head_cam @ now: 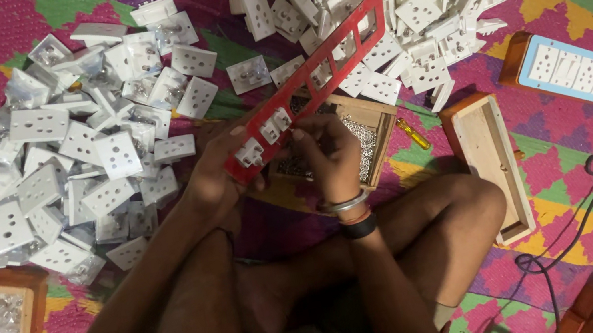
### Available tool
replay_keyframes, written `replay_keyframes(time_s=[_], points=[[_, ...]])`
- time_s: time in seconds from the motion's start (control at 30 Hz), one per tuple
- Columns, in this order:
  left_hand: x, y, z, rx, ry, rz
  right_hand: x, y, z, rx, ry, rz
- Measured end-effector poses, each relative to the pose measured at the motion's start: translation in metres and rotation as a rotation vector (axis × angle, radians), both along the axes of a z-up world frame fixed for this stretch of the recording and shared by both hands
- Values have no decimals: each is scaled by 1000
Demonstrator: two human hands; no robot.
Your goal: The person sits on a mat and assembles small white electrical socket components into a red plastic strip. They pick up individual sockets, place them into the strip, and insert small metal pins from a wooden box into each socket. The person handles multiple sockets and pins repeatedly.
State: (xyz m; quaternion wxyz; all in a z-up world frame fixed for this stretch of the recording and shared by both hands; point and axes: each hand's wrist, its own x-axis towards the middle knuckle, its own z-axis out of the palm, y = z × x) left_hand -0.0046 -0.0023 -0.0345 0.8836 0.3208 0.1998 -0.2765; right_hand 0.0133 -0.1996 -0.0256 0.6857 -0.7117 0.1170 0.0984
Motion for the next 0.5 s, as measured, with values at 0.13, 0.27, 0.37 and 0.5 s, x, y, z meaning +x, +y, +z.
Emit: replay_keyframes(time_s=[0.13, 0.27, 0.37, 0.5], points=[[-1, 0, 0, 2, -58, 13, -5, 8, 11, -562, -456, 112], [0, 0, 4, -10, -51, 3, -5, 8, 13, -543, -460, 124], [1, 1, 6, -7, -37, 0, -2, 2, 6, -211, -114, 101], [0, 1, 5, 19, -86, -33, 2, -8, -4, 158, 170, 107]])
